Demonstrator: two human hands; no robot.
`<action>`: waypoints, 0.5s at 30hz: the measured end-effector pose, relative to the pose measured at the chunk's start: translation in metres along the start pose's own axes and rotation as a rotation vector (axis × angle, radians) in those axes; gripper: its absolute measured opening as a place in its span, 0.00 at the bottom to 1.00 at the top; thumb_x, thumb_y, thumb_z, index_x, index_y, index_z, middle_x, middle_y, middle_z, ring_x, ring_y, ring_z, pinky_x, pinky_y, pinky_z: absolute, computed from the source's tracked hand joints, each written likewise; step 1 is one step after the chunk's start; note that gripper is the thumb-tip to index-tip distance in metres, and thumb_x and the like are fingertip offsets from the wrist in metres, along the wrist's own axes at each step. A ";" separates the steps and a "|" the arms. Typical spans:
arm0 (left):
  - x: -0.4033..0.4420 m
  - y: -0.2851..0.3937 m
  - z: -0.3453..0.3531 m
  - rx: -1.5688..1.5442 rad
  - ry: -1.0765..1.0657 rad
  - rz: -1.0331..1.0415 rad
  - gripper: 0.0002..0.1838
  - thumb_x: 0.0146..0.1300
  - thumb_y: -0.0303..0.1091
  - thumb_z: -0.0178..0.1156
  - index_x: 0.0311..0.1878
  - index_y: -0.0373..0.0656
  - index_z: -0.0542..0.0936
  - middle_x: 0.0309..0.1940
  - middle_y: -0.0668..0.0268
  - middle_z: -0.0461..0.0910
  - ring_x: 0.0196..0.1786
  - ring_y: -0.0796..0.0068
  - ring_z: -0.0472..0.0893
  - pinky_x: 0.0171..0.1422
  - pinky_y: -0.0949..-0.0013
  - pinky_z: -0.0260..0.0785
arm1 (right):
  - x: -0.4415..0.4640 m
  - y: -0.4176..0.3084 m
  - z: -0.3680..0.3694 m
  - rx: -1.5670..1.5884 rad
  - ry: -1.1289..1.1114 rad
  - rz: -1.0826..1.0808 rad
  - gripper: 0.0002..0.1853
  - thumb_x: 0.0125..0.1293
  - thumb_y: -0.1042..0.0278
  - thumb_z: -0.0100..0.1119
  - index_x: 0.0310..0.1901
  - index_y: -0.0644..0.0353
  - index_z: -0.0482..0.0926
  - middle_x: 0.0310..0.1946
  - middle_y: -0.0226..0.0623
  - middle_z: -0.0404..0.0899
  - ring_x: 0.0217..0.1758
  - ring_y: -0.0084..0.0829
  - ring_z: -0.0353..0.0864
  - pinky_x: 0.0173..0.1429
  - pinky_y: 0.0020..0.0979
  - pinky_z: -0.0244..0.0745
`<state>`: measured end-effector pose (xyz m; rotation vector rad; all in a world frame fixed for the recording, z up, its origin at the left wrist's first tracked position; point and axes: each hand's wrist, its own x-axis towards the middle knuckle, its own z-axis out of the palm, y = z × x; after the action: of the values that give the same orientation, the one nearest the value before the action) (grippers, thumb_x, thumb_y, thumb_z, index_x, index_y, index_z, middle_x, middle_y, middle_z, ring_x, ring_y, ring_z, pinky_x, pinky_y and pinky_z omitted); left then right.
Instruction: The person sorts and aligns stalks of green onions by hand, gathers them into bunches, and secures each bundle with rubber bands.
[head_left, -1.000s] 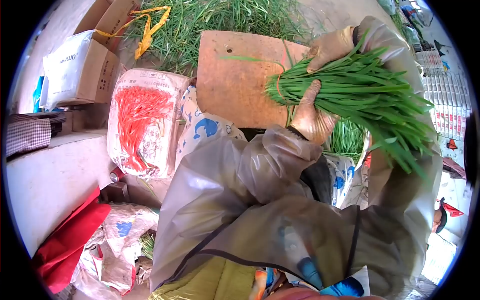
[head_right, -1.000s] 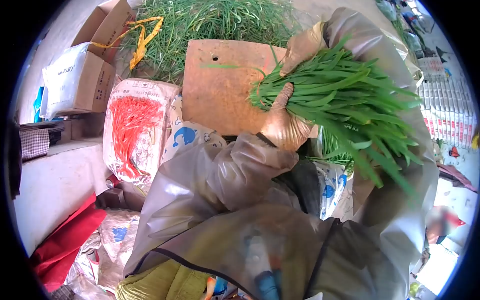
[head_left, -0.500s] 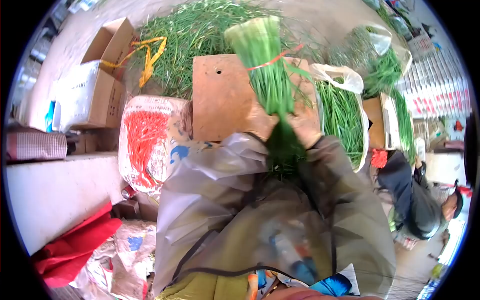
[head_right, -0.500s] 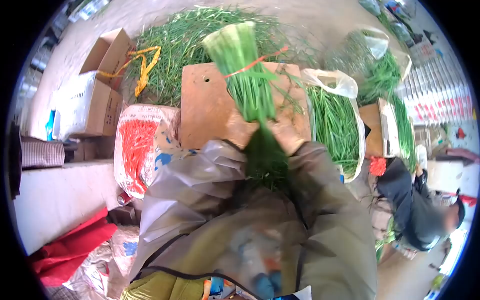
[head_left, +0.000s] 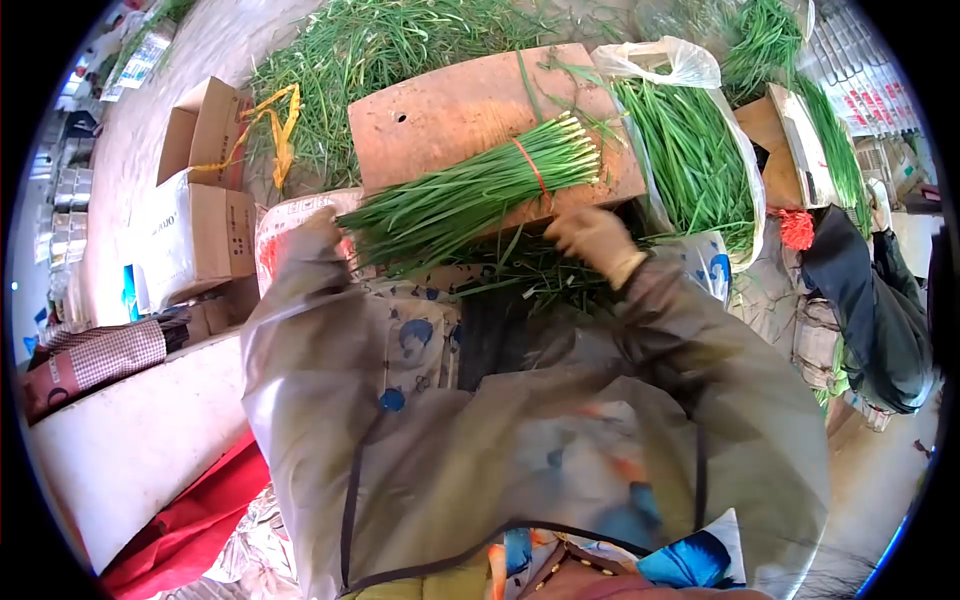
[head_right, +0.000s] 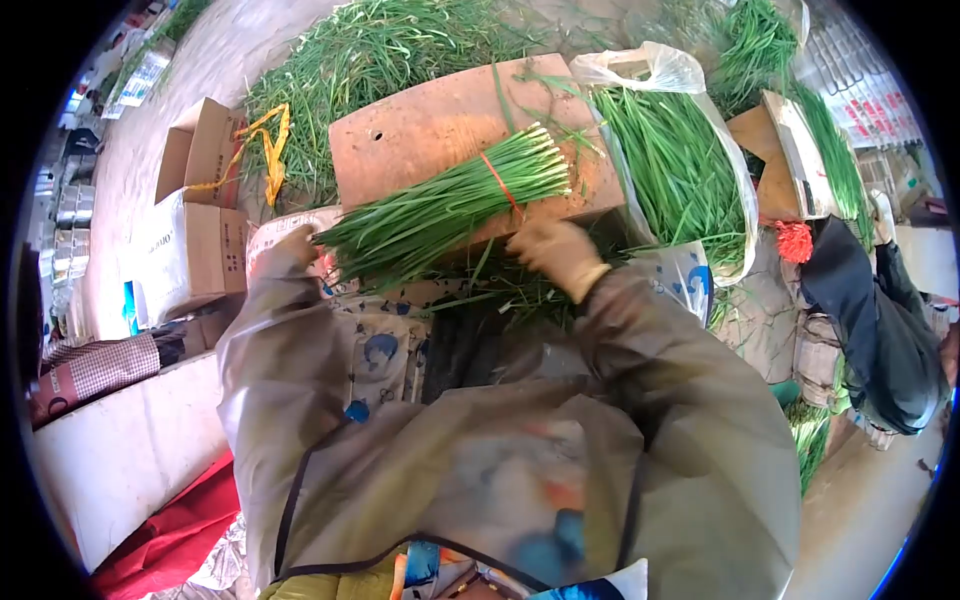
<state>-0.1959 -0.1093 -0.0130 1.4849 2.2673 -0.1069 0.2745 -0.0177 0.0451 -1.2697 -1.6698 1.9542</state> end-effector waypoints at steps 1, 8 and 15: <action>-0.005 -0.035 -0.013 0.012 0.011 -0.066 0.26 0.49 0.32 0.63 0.54 0.39 0.73 0.39 0.50 0.80 0.45 0.58 0.80 0.50 0.62 0.70 | 0.008 0.024 -0.026 -0.211 0.269 -0.013 0.11 0.63 0.63 0.55 0.39 0.63 0.80 0.35 0.35 0.81 0.36 0.25 0.79 0.39 0.26 0.74; -0.012 0.032 -0.053 -0.842 0.413 0.149 0.26 0.51 0.33 0.65 0.55 0.42 0.73 0.50 0.53 0.76 0.52 0.58 0.76 0.57 0.60 0.67 | 0.045 0.044 0.013 -1.105 0.551 -0.064 0.19 0.56 0.50 0.59 0.37 0.59 0.76 0.31 0.47 0.79 0.38 0.44 0.79 0.41 0.42 0.74; -0.026 0.241 -0.029 0.002 0.379 0.571 0.47 0.39 0.50 0.71 0.64 0.47 0.62 0.61 0.49 0.65 0.62 0.50 0.66 0.64 0.55 0.59 | 0.051 0.039 -0.008 -0.028 -0.070 0.358 0.05 0.60 0.69 0.55 0.32 0.61 0.74 0.20 0.33 0.75 0.22 0.27 0.76 0.25 0.31 0.70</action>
<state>0.0187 -0.0206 0.0631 2.2404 1.9963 0.3697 0.2639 0.0112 -0.0119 -1.6214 -1.5938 2.2019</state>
